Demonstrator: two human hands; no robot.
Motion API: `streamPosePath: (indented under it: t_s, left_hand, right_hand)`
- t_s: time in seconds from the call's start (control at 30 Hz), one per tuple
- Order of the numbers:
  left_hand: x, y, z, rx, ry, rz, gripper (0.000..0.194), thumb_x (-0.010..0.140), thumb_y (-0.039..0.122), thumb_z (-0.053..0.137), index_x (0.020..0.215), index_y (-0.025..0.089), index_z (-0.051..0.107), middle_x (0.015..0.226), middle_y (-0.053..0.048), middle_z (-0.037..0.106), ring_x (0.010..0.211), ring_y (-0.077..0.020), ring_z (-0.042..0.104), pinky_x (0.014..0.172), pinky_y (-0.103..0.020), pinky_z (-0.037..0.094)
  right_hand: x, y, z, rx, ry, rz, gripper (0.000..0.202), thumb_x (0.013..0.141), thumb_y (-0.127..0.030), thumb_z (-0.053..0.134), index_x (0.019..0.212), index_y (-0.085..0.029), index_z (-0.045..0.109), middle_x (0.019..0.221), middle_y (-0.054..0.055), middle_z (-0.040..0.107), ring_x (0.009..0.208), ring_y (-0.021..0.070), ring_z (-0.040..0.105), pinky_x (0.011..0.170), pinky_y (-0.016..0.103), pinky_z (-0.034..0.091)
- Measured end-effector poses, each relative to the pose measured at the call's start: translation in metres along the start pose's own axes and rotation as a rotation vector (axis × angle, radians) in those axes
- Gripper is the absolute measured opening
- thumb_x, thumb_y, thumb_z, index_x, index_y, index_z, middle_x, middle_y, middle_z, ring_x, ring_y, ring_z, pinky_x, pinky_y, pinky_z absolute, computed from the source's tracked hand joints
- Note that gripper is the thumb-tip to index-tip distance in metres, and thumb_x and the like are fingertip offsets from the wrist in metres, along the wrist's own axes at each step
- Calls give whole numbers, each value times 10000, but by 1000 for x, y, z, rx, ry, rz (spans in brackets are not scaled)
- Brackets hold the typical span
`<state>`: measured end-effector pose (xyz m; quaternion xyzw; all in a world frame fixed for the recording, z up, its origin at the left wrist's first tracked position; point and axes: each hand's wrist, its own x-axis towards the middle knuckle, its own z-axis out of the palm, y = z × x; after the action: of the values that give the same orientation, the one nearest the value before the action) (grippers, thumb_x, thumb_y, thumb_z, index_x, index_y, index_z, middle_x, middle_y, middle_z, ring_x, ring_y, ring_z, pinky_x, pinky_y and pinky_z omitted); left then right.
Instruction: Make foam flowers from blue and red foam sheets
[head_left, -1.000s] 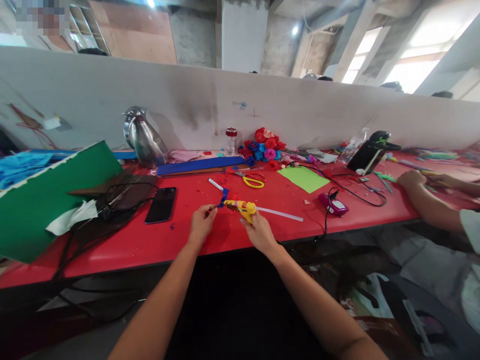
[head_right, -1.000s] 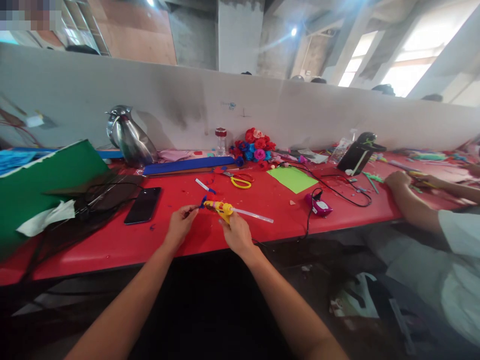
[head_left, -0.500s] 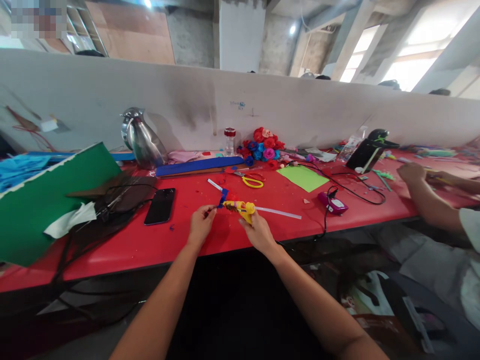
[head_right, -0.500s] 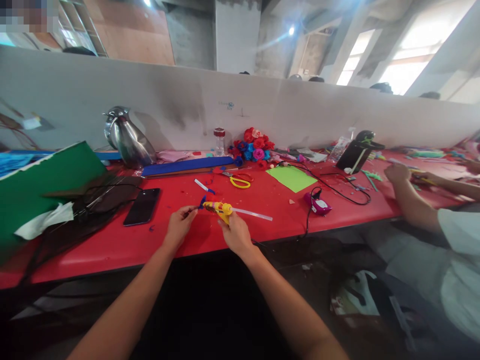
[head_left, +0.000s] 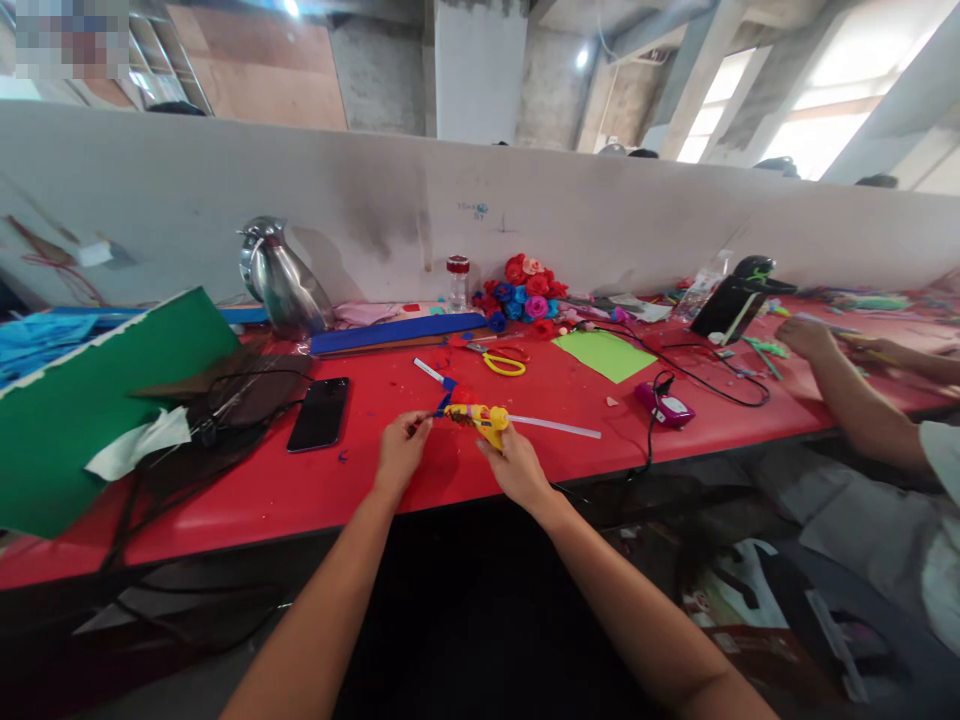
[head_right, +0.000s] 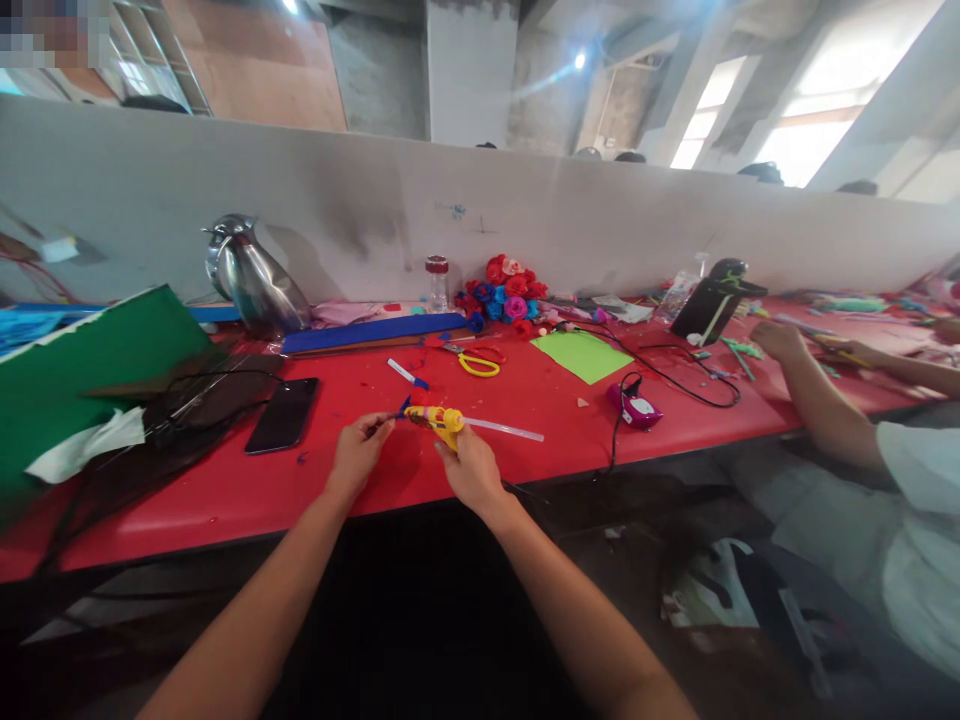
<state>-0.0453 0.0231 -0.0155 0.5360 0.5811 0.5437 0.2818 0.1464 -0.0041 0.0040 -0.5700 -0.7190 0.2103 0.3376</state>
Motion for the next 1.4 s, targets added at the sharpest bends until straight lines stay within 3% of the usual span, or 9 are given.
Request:
streamPosePath:
  t_s: [0.37, 0.53, 0.67, 0.8, 0.97, 1.13, 1.17, 1.23, 1.4]
  left_hand:
    - [-1, 3, -1, 2, -9, -1, 287, 729, 353, 561, 867, 147, 705, 801, -55, 701, 675, -166, 577, 682, -290, 459]
    - [-1, 2, -1, 1, 0, -12, 300, 729, 365, 558, 881, 150, 701, 849, -73, 709, 712, -179, 592, 715, -308, 458]
    - [-2, 6, -1, -13, 17, -25, 306, 709, 395, 574, 850, 154, 699, 855, -83, 715, 735, -195, 605, 726, -321, 460]
    - [-1, 8, -3, -23, 21, -5, 278, 699, 395, 591, 826, 174, 701, 854, -80, 722, 768, -212, 619, 754, -334, 460]
    - [-1, 9, -3, -38, 34, -19, 282, 687, 401, 596, 816, 170, 694, 809, -74, 713, 725, -206, 604, 719, -328, 453]
    - [-5, 14, -2, -67, 37, -47, 267, 685, 386, 606, 808, 165, 691, 785, -60, 702, 728, -196, 595, 721, -312, 442]
    - [-5, 16, -3, -85, 40, -56, 270, 683, 387, 612, 812, 164, 691, 788, -57, 701, 730, -193, 594, 727, -309, 441]
    - [-6, 17, -3, -137, 44, -74, 274, 674, 386, 627, 818, 161, 689, 784, -51, 698, 739, -188, 594, 741, -304, 439]
    - [-6, 18, -4, -242, 25, -92, 268, 655, 376, 652, 807, 159, 688, 765, -41, 693, 753, -184, 595, 757, -301, 440]
  right_hand:
    - [-1, -3, -2, -14, -7, 23, 276, 857, -283, 500, 1100, -155, 530, 856, 107, 676, 784, 258, 653, 670, 303, 435]
    - [0, 16, -6, 16, 26, 27, 296, 821, -307, 548, 1085, -173, 552, 843, 88, 668, 759, 243, 642, 653, 290, 426]
    - [29, 43, -30, 106, 112, 89, 272, 789, -330, 582, 1020, -187, 569, 870, 54, 663, 785, 205, 621, 663, 265, 439]
    - [71, 66, -65, -61, 50, 350, 198, 797, -319, 595, 896, -148, 600, 682, 33, 628, 635, 171, 593, 594, 248, 419]
    - [89, 76, -90, -184, 147, 436, 150, 809, -258, 591, 829, -118, 639, 807, 138, 643, 839, 265, 614, 702, 318, 433]
    - [65, 56, -54, -179, 256, 371, 241, 858, -164, 466, 1041, -130, 620, 1154, 209, 571, 1050, 286, 548, 840, 401, 425]
    - [59, 48, -40, -121, 274, 254, 229, 847, -163, 477, 1011, -139, 633, 1147, 196, 580, 1047, 282, 551, 851, 405, 426]
    - [51, 29, -10, 141, 108, 23, 153, 788, -146, 534, 871, -152, 662, 985, 147, 648, 940, 256, 596, 829, 382, 447]
    - [48, -9, 44, 351, -1, -42, 102, 760, -191, 566, 783, -206, 664, 809, 31, 704, 759, 175, 652, 737, 295, 494]
